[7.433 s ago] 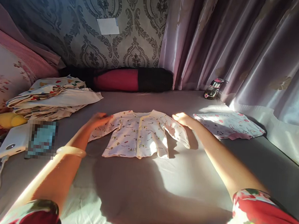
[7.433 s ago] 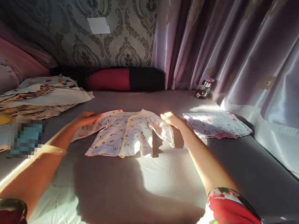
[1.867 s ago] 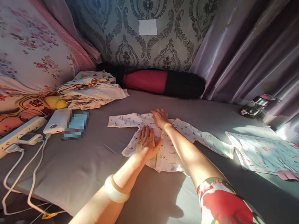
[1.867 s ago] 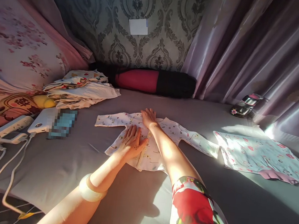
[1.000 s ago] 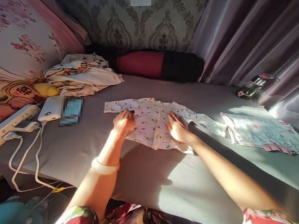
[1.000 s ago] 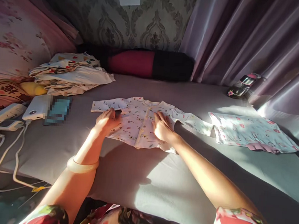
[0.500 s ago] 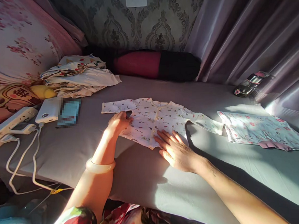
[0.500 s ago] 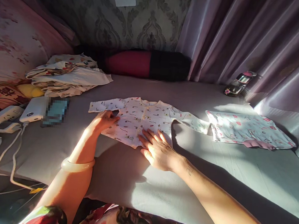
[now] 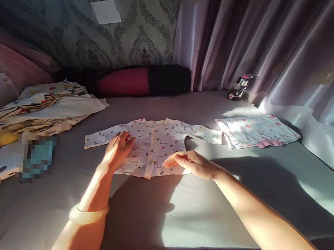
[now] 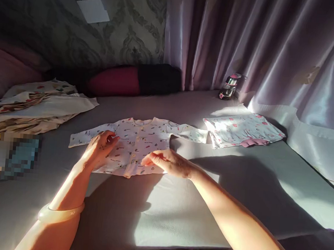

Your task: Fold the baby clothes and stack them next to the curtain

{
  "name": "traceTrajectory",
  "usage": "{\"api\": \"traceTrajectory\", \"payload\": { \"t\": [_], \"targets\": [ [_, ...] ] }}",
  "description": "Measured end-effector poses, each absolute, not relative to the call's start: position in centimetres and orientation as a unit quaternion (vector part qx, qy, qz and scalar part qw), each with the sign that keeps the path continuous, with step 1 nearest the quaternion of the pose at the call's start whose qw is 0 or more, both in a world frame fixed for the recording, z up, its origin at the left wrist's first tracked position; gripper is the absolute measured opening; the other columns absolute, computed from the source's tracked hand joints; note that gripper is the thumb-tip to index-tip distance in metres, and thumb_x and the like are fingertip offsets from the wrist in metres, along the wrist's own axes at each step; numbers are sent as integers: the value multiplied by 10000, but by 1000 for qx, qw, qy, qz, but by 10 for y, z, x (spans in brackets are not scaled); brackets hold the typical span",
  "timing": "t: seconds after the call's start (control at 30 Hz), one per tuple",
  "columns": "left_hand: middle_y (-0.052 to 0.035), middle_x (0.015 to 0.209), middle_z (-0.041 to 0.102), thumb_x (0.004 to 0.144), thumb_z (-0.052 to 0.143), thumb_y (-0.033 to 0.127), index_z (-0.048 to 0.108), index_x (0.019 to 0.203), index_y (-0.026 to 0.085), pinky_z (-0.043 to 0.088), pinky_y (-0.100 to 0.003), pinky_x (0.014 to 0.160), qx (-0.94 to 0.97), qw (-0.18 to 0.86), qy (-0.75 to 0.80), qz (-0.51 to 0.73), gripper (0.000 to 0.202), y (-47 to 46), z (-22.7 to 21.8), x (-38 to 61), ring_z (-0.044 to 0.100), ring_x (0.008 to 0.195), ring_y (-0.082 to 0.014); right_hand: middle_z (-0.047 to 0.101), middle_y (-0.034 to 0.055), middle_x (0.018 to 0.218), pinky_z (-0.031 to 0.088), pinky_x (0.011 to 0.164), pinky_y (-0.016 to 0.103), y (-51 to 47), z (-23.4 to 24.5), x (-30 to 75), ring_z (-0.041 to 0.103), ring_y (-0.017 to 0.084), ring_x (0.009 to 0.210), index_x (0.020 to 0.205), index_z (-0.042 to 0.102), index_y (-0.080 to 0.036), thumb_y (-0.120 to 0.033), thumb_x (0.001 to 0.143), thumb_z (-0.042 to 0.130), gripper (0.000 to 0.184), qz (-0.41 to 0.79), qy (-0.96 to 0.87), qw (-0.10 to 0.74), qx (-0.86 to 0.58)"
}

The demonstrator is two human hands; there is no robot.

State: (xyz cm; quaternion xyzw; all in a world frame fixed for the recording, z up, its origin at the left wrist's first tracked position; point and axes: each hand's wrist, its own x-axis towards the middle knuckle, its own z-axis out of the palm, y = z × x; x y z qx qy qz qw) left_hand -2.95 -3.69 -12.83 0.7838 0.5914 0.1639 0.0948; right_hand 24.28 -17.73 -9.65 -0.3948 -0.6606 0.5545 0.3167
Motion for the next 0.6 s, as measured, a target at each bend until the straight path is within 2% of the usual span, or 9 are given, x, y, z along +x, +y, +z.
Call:
{"api": "traceTrajectory", "payload": {
  "t": [0.13, 0.23, 0.3, 0.43, 0.53, 0.6],
  "targets": [
    [-92, 1000, 682, 904, 473, 388, 653, 1046, 193, 496, -338, 814, 846, 124, 501, 133, 301, -32, -125, 6, 634, 903, -237, 749, 99, 1042, 553, 894, 387, -155, -114, 288, 711, 218, 985, 1020, 692, -183, -574, 934, 506, 441, 377, -545, 517, -542],
    [-94, 1049, 692, 910, 473, 322, 668, 1036, 191, 494, -347, 900, 880, 139, 437, 121, 267, -31, -119, 38, 637, 977, -239, 753, 86, 987, 546, 889, 398, -143, -130, 322, 706, 223, 953, 1000, 688, -191, -468, 936, 488, 347, 204, -477, 552, -653],
    [-98, 1066, 695, 914, 472, 283, 673, 1035, 189, 480, -359, 962, 898, 136, 400, 125, 253, -29, -116, 59, 629, 1034, -243, 748, 93, 1029, 527, 914, 409, -140, -141, 340, 687, 242, 990, 1012, 693, -195, -364, 937, 449, 306, 94, -474, 506, -715],
    [-99, 1116, 693, 921, 475, 231, 680, 1050, 185, 457, -376, 1028, 920, 131, 346, 131, 246, -22, -119, 98, 606, 1102, -243, 705, 125, 1174, 456, 998, 436, -141, -155, 357, 606, 279, 1133, 1153, 675, -169, -193, 915, 370, 388, -33, -514, 328, -792],
    [-85, 1177, 687, 916, 463, 187, 682, 1082, 196, 450, -371, 1052, 926, 142, 323, 132, 275, -13, -129, 122, 584, 1163, -238, 678, 139, 1211, 427, 1004, 466, -145, -161, 360, 546, 304, 1189, 1230, 644, -161, -185, 925, 361, 417, -60, -520, 224, -822],
    [-85, 1234, 671, 916, 448, 169, 676, 1124, 194, 440, -365, 1075, 931, 147, 304, 142, 309, -7, -136, 135, 565, 1209, -235, 669, 146, 1205, 420, 984, 501, -146, -163, 360, 534, 327, 1178, 1240, 639, -173, -219, 937, 369, 409, -63, -514, 189, -834]
  ]
}}
